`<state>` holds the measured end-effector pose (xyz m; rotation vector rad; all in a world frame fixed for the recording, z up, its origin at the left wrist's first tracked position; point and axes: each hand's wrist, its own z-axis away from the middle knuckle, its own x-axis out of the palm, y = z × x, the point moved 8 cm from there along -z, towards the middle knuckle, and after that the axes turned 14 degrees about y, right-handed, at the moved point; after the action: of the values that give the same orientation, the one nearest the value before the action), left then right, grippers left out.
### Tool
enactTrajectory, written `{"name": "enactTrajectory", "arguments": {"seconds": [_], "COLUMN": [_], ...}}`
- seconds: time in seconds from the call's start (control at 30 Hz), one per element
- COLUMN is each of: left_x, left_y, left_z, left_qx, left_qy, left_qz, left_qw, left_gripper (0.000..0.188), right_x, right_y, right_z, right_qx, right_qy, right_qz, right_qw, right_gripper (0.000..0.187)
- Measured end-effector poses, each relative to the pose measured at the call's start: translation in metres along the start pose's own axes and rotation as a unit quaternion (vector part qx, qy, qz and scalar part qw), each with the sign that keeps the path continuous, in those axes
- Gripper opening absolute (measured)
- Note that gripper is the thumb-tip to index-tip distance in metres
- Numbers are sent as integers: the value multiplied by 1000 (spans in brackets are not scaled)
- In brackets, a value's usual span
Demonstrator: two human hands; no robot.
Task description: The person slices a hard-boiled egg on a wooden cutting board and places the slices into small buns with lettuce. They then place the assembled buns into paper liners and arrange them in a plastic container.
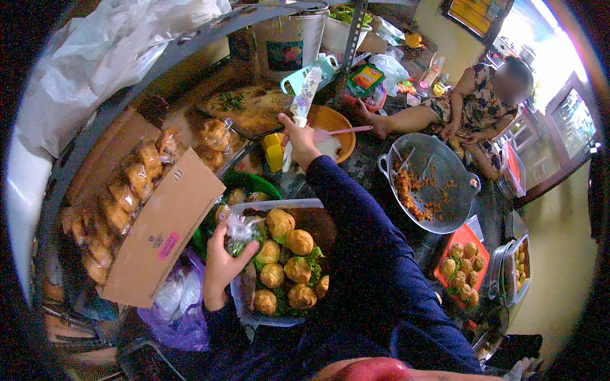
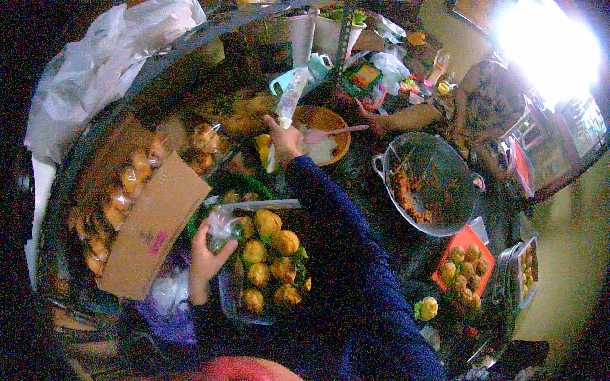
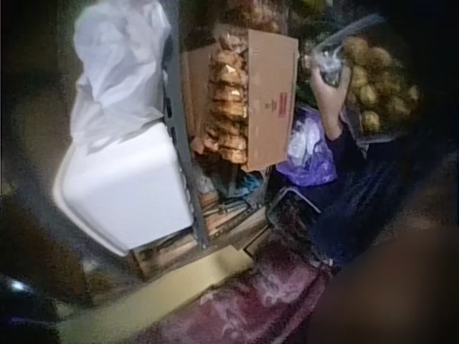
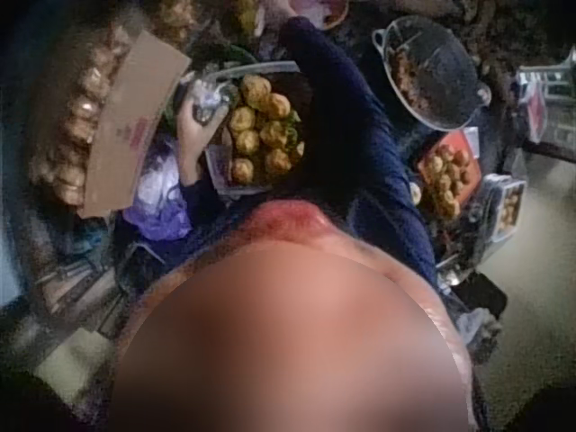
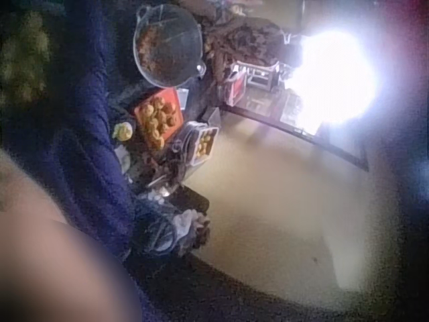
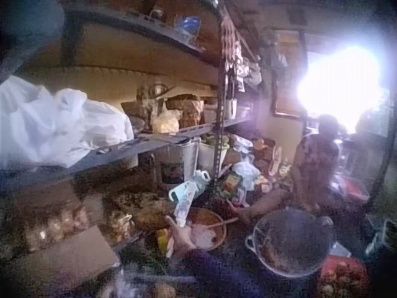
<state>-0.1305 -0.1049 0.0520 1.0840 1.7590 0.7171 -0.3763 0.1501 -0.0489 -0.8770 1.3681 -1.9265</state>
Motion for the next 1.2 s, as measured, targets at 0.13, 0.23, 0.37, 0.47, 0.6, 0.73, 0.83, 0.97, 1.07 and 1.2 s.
{"name": "enactTrajectory", "arguments": {"seconds": [0.13, 0.23, 0.37, 0.47, 0.6, 0.73, 0.83, 0.97, 1.07, 1.2], "left_x": [-7, -5, 0, 4, 8, 11, 20, 31, 45, 63], "left_y": [-10, -7, -5, -8, -17, -24, -15, 7, 21, 40], "left_z": [7, 5, 3, 4, 8, 11, 2, -18, -44, -93], "left_qx": [-35, -25, -29, -27, -43, -57, -38, 53, 78, 177], "left_qy": [-25, -13, -17, -27, -34, -52, -86, -99, -97, -62], "left_qz": [-10, -12, 11, 9, 51, 31, 64, -46, -39, -69], "left_qw": [999, 1000, 999, 999, 997, 996, 993, 993, 991, 980], "left_gripper": [48, 47, 48, 50, 52, 52, 51, 54, 58, 59], "right_x": [11, 9, 5, -8, -46, -94, -136, -201, -263, -343], "right_y": [-1, -7, -32, -51, -72, -83, -100, -112, -109, -113], "right_z": [1, 12, 28, 37, 42, 75, 113, 155, 181, 216], "right_qx": [52, 84, 46, 20, -16, 18, 12, 19, 26, -34], "right_qy": [10, 28, 35, 15, 21, -12, -29, 33, 97, 166], "right_qz": [-80, -107, -108, -116, -54, -146, -164, -193, -209, -156], "right_qw": [995, 990, 993, 993, 998, 989, 986, 980, 973, 973], "right_gripper": [23, 21, 22, 22, 27, 27, 30, 17, 18, 17]}}
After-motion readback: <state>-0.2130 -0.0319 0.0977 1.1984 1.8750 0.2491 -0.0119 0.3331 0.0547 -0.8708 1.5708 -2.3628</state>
